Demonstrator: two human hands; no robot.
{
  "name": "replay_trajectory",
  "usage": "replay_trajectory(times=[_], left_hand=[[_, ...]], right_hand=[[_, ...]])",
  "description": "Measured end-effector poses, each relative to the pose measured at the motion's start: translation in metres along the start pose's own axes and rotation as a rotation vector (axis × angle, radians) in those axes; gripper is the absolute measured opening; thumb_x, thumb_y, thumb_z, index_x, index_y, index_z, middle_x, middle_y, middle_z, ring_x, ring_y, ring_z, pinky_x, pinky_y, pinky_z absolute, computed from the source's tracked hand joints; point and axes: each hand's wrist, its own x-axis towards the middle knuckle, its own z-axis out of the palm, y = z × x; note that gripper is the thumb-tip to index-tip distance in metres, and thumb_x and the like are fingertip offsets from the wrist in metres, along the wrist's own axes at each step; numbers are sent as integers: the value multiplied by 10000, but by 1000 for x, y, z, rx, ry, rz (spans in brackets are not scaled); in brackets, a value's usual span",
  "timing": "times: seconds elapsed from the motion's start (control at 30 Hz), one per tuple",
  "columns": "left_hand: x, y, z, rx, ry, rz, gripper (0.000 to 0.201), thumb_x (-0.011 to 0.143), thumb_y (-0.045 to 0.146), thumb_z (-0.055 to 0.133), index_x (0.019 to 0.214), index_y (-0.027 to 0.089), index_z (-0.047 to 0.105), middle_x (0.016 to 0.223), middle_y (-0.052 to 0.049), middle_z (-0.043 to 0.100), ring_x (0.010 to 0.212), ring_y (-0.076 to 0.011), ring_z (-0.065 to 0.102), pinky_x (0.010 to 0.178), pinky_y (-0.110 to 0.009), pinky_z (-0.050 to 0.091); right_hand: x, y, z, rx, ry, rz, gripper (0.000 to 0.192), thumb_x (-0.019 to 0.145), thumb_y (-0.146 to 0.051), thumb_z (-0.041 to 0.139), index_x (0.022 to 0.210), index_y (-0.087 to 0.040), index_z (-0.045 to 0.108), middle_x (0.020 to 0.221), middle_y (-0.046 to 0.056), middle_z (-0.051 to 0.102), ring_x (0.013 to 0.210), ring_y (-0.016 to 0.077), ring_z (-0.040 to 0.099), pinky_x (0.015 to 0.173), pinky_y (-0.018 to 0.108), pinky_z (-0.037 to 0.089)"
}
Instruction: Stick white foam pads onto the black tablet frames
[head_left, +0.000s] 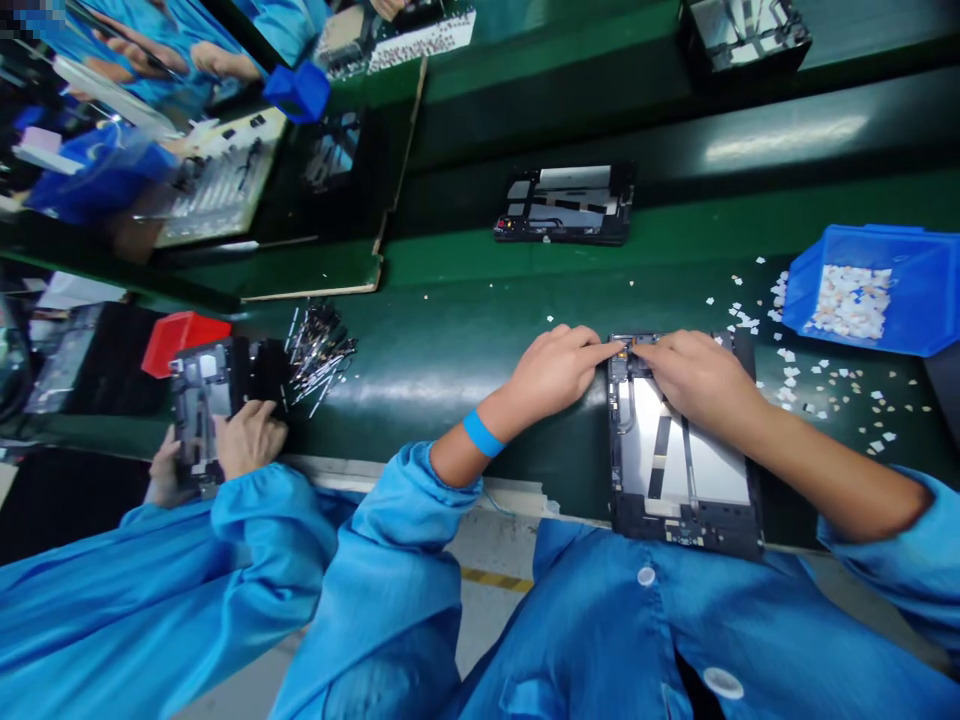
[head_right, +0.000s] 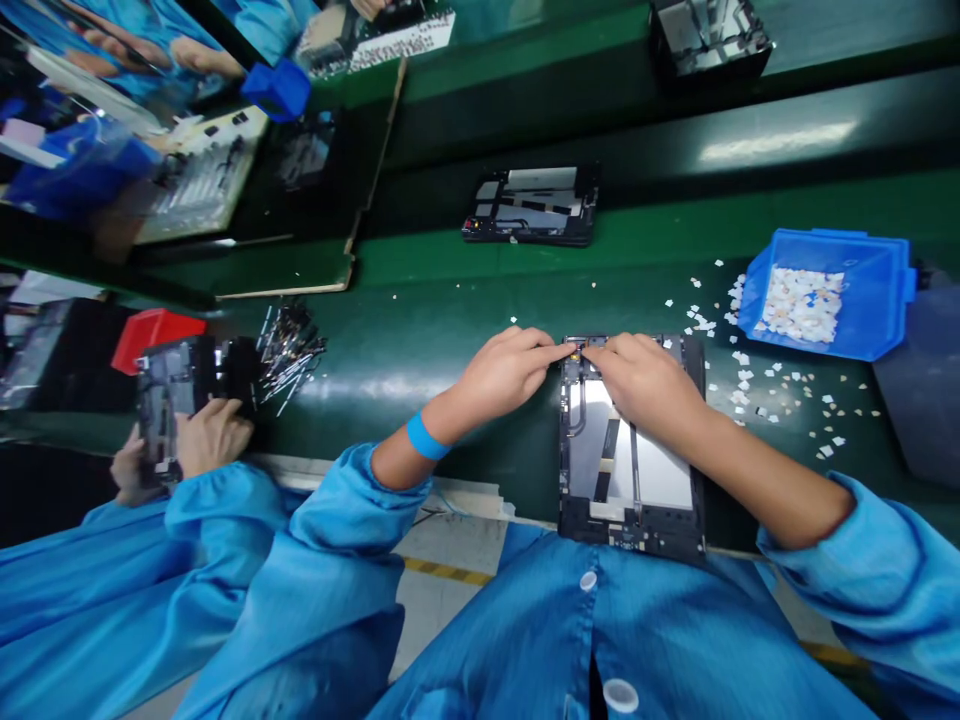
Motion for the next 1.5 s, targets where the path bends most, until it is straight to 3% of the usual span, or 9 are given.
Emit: replay_trajectory(times=[0.17,0.43,0.6,0.8,0.9,0.97,1.03,1.3,1.5], left_hand=[[-8,-7,2,-116,134,-87,372,996,117,504,1292,198,714,1175,-74,758,1086,-214,677,983,-370,508],[-13,2,1,22,118,-55,325,1023,153,511,1280,179,706,1168,-79,755,1043,-218,670,957,-367,506],[-6,10,1,155,43,-46,365,1041,177,489,1357,197,670,1208,-89,735,1015,-226,645,915,-368,503],[-2,15,0,130,-25,-21,424,999,150,448,1345,211,685,1241,-116,726,1047,-258,652,928,-396,518],[7,5,6,-47,62,-176,405,988,271,455,1304,174,689,1253,-127,713,1147,-288,648,1022,-421,512],[18,1,12,-191,50,-321,483,979,380,461,1369,165,647,1206,-118,722,1019,-273,678,914,-398,554],[29,4,15,-276,11,-424,562,961,447,465,1433,176,604,1190,-104,727,922,-251,682,819,-370,564],[36,27,-15,-194,124,-474,610,898,476,528,1417,162,597,1322,-134,679,943,-241,680,773,-352,551],[13,38,-22,-334,311,-554,479,894,438,578,1296,187,649,1277,-110,708,916,-212,672,784,-337,543]], right_hand=[[1,-3,-4,-117,-48,-59,454,996,-120,486,1390,-225,685,1020,101,673,862,233,540,780,335,433],[9,1,-11,-129,-149,-215,491,936,-48,535,1382,-193,681,1033,117,680,853,231,546,740,338,425],[3,3,-25,199,162,-121,390,989,-79,478,1262,-197,731,1048,94,742,958,218,669,872,364,531],[-114,-21,-84,375,368,277,274,954,-148,637,1166,-269,760,947,31,763,834,186,712,747,335,558],[-189,-8,-99,509,801,764,58,934,-271,701,965,-251,745,740,-11,687,637,141,638,606,289,522],[-228,15,-107,688,1138,1059,184,852,-391,781,894,-237,688,667,-47,622,526,100,544,507,240,466],[-253,40,-116,889,1271,1254,363,732,-470,857,916,-223,666,686,-56,619,492,75,506,440,198,410],[-256,100,-122,1202,1159,1345,386,648,-386,881,823,-197,593,672,-38,590,480,57,458,374,141,301],[-247,64,-113,1199,1110,1346,364,613,-313,871,711,-199,539,578,-72,492,474,43,402,380,128,306]])
